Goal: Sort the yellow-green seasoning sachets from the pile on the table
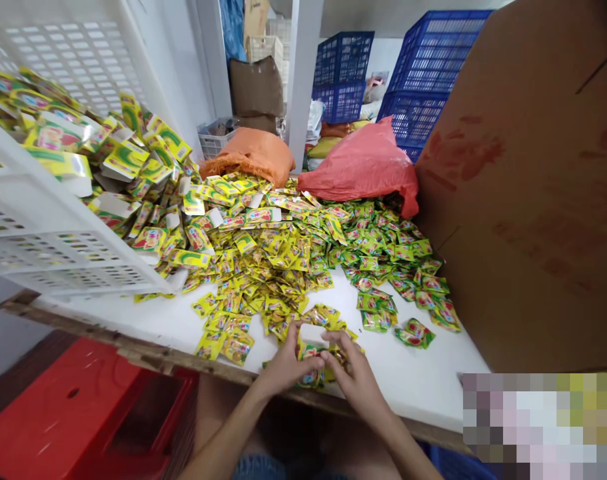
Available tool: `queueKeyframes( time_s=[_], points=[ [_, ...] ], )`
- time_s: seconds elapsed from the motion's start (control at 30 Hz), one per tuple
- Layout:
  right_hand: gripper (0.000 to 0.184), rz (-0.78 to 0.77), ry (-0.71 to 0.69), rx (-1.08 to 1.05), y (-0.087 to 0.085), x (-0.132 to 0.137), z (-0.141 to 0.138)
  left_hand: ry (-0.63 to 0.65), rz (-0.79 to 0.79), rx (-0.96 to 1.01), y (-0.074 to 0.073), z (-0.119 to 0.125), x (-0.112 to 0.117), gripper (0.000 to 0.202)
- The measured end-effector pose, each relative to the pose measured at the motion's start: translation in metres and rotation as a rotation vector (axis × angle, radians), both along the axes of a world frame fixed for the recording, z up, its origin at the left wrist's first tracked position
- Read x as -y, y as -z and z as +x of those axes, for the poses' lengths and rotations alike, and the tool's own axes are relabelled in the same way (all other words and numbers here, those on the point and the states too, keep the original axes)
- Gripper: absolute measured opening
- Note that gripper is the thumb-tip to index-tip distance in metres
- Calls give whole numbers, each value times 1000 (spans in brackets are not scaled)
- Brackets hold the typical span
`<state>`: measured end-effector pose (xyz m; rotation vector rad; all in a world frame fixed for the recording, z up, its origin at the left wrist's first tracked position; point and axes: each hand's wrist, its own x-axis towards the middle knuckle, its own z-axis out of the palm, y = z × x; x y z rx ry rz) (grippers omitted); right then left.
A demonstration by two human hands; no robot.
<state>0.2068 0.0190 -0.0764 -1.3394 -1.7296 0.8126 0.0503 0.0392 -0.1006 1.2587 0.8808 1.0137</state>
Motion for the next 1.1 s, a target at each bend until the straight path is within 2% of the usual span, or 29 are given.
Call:
queueKeyframes(
  time_s=[0.1, 0.17, 0.23, 0.3, 0.4, 0.57, 0.73, 0.97, 1.1],
  points=[
    [28, -80, 81, -268, 20, 4, -6, -149, 67, -60, -1, -4, 9, 56],
    [27, -61, 114, -291, 28, 6, -11, -189, 114, -131, -3, -10, 13, 43],
    [20, -13, 90, -218, 30, 6, -16, -164, 155, -204, -5, -15, 14, 28],
    [17, 30, 31, -130, 27, 5, -17, -138, 197, -257, -7, -20, 13, 19],
    [19, 82, -10, -49, 20, 1, -17, -153, 236, -261, -6, -20, 10, 15],
    [26, 128, 102, -103, 16, 0, -19, -195, 147, -30, -3, -16, 9, 26],
    [21, 152, -24, 21, 13, 7, -18, -163, 254, -210, -14, -20, 15, 14],
    [19, 111, 95, 86, 7, 9, -20, -259, 254, -246, -19, -15, 19, 14],
    [20, 67, 137, 97, 1, 7, -23, -249, 231, -270, -21, -15, 13, 15]
  ],
)
